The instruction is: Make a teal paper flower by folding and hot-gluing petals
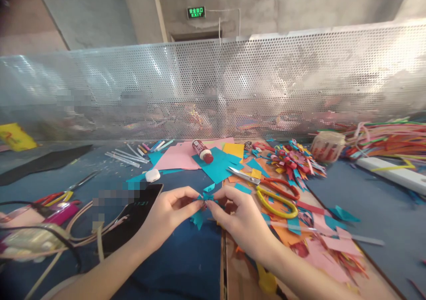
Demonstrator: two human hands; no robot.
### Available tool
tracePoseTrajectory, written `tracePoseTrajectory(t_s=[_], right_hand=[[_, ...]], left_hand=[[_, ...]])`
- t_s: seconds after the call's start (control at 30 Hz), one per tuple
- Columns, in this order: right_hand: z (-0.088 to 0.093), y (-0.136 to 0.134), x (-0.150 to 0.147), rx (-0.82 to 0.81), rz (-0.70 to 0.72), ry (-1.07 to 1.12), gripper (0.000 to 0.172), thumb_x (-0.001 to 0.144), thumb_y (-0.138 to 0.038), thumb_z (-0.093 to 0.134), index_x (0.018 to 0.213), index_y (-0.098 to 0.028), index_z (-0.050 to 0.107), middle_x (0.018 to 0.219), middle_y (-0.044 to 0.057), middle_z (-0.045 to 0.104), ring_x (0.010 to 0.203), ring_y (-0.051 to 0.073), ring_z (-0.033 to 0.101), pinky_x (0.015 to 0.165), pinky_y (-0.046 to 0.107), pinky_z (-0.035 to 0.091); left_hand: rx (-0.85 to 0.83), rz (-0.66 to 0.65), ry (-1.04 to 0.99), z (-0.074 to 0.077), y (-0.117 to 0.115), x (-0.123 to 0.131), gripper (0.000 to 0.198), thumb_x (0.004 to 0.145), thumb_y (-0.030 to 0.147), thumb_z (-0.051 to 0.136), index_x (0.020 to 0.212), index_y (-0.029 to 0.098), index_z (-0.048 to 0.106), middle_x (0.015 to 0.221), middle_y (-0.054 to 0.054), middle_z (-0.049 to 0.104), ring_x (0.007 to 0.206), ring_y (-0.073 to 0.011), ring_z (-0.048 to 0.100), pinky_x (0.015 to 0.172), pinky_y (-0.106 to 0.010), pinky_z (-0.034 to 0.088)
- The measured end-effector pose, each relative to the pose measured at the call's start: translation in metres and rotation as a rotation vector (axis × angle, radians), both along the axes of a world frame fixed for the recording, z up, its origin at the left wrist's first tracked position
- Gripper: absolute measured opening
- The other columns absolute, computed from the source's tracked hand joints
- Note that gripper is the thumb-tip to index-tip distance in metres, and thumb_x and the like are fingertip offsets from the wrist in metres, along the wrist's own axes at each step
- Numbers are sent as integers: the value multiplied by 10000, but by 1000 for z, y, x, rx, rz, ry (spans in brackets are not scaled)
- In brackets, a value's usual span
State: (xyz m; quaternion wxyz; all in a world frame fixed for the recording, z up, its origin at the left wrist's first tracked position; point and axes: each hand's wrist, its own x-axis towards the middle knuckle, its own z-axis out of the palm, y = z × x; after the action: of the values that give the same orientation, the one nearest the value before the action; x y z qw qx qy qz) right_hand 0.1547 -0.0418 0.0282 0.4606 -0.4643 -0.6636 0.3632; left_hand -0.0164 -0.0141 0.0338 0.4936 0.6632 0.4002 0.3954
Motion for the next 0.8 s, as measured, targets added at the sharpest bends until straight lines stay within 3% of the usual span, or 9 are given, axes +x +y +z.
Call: tracePoseTrajectory(t_s=[0.33,0.57,0.67,0.8], right_hand=[[-1,1,2,-30,13,18,212,814,-365,543,764,-168,601,703,0,569,618,114,516,565,220,445],[-5,3,3,41,-45,-87,237,779,-418,592,833,-191,630,760,8,616,648,134,552,589,248,461],[-6,4,2,83,-70,-140,267,761,-430,614,892,-199,639,807,25,636,675,148,567,592,261,468],[-4,3,2,138,-61,-203,216,793,-411,584,821,-205,641,716,-3,607,627,129,538,545,233,435]], left_hand=[[44,-70,95,2,-2,2,181,744,331,616,753,152,631,729,-18,627,713,-149,556,654,-239,424],[106,-24,124,-1,1,-2,207,761,359,588,772,157,631,753,-26,616,722,-160,546,661,-252,427],[171,2,160,-1,0,-2,204,761,363,584,761,162,624,750,-24,603,725,-164,547,656,-252,430],[290,15,194,0,-2,-1,150,759,316,598,717,172,608,762,-18,607,730,-156,551,672,-245,431]])
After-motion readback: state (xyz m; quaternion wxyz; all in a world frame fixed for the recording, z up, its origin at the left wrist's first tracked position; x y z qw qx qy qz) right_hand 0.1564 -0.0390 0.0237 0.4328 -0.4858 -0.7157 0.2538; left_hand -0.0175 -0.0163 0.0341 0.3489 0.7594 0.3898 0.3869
